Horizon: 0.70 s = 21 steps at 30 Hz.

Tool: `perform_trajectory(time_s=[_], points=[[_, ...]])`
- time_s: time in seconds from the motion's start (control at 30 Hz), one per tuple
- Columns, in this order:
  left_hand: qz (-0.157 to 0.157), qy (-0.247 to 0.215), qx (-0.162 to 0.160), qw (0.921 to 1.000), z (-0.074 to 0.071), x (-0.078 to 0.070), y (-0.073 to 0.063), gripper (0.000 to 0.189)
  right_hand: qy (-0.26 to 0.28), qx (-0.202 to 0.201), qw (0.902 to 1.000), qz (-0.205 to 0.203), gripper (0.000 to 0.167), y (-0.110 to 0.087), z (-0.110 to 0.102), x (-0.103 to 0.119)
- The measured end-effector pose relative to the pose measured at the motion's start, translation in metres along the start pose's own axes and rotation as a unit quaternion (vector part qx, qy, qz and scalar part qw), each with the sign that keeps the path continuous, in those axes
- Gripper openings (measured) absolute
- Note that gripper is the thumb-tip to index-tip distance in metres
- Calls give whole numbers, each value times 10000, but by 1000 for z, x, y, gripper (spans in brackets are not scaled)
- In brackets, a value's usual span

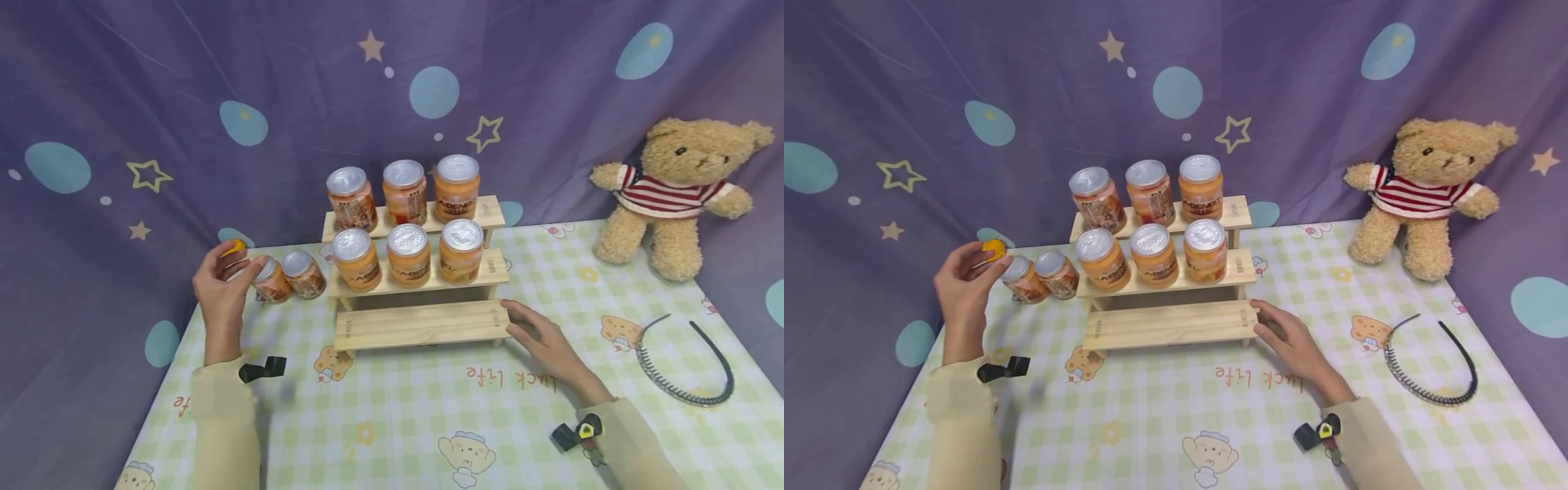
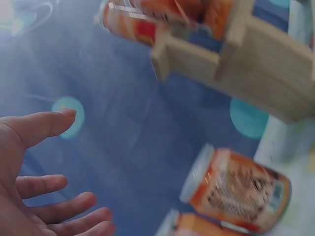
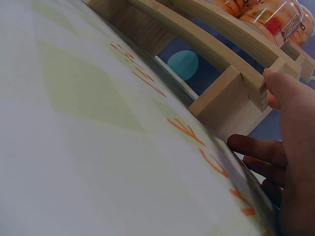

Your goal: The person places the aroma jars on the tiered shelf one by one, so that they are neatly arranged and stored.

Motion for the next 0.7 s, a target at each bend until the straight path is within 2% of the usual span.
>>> perform_trajectory(time_s=[0.2, 0.3, 0.5, 0.7], points=[[-439, 894, -68, 9950, -11, 28, 2, 54, -53, -7, 10000, 37, 48, 0, 1, -3], [-698, 1133, -11, 9911, -13, 46, 3, 56, -65, 21, 10000, -25, 48, 1, 1, -2], [-1058, 1072, 123, 9885, -11, 78, 4, 60, -108, 2, 9999, -119, 48, 1, 1, -1], [-1262, 839, 232, 9882, -7, 100, 3, 63, -94, -7, 9999, -119, 48, 1, 1, -2]])
Point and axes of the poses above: each hand's wrist, its own y-axis towards the middle knuckle, its own z-axis out of the palm, x = y × z, the point moved 9 cm from there along y, towards the middle knuckle, and after that the axes turned 10 degrees about z, right-handed, at the moved point
